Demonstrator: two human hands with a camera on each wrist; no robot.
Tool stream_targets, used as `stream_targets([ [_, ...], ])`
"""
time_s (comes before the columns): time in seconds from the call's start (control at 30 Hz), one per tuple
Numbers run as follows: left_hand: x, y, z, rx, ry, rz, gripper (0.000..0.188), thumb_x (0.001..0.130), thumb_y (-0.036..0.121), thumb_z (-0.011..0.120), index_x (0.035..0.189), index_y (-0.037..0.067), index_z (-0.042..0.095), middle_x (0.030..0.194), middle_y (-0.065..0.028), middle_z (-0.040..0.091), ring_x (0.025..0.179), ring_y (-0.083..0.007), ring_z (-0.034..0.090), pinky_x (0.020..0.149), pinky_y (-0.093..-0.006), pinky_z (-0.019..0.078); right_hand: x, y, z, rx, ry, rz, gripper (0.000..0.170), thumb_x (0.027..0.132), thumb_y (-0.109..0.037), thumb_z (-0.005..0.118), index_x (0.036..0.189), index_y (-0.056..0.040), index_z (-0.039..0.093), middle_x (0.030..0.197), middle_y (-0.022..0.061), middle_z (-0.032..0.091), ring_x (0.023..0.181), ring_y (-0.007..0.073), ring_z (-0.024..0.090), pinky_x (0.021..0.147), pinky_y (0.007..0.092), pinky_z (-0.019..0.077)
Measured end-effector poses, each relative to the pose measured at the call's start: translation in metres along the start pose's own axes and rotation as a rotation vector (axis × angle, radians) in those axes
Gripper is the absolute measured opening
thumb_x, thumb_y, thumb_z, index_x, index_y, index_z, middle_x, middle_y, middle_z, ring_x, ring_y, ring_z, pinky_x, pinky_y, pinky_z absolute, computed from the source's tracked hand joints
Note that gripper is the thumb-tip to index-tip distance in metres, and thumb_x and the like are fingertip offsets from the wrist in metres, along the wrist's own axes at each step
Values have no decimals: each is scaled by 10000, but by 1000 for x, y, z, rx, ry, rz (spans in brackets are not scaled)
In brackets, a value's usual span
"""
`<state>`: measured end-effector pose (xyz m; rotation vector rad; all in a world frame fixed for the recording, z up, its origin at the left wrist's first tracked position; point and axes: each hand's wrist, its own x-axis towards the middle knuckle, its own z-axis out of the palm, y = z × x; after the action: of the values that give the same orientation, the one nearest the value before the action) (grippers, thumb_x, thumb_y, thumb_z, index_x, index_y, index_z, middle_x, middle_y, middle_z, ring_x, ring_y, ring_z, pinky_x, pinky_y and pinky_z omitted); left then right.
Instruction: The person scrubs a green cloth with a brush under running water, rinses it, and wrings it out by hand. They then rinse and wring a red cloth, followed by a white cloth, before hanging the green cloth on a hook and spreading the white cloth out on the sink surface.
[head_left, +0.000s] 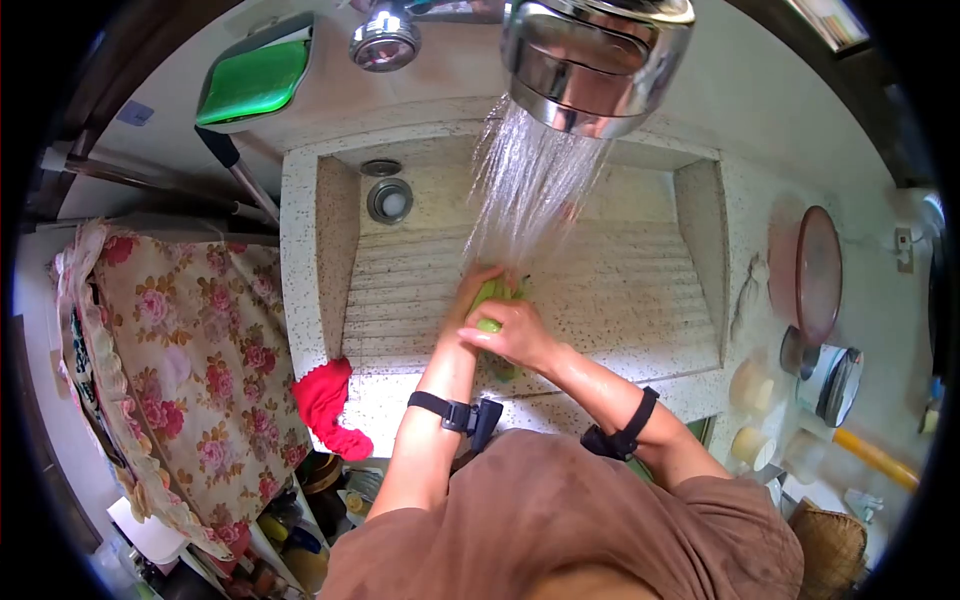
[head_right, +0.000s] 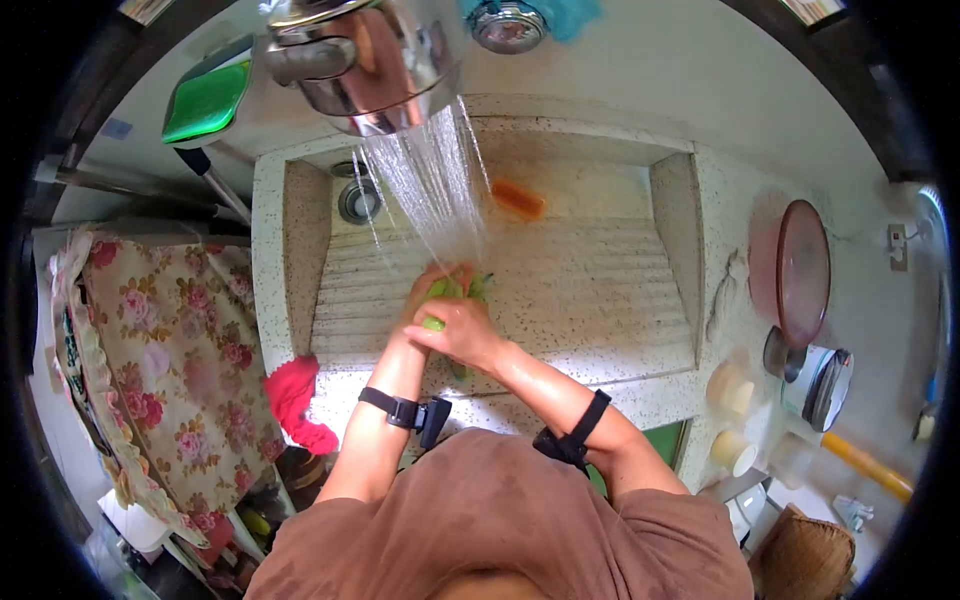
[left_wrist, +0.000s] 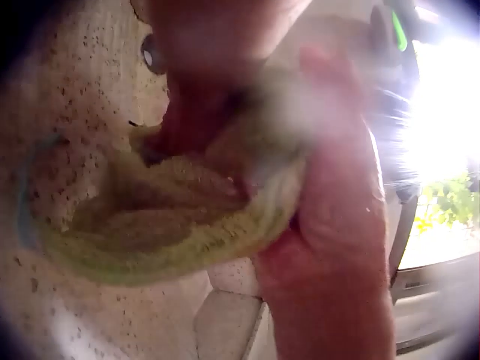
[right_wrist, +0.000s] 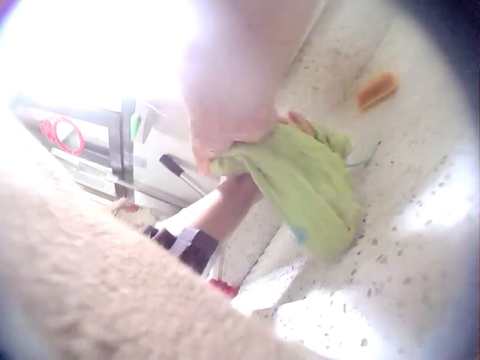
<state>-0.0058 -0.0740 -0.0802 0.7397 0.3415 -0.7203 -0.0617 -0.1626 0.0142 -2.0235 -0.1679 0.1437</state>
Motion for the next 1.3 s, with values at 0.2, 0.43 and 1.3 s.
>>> stream_targets([
  [0.2, -4, -24, 8, -101, 214, -17, 243, 919, 269, 463, 955, 45, 551, 942, -94, 598, 853, -212, 585, 755, -330, 477, 18, 23, 9, -97, 249, -103, 171, 772, -255, 645, 749, -87, 638, 744, 109, 634, 659, 295, 615, 615, 398, 481],
  [0.43, -21, 1, 23, 395, 396, 53, 249, 909, 253, 502, 995, 31, 575, 1026, -113, 597, 930, -242, 582, 766, -355, 480, 47, 77, -40, -964, 55, 156, 335, 820, -282, 588, 1074, -64, 605, 966, 141, 654, 840, 312, 624, 737, 377, 486],
  [1.3, 17, 5, 21, -101, 445, -54, 435, 951, 387, 357, 1219, 62, 469, 1167, -113, 562, 1052, -246, 547, 893, -417, 441, 72, 50, 9, -263, 174, 279, 317, 850, -288, 595, 1053, -44, 606, 987, 186, 633, 867, 302, 621, 746, 375, 471],
])
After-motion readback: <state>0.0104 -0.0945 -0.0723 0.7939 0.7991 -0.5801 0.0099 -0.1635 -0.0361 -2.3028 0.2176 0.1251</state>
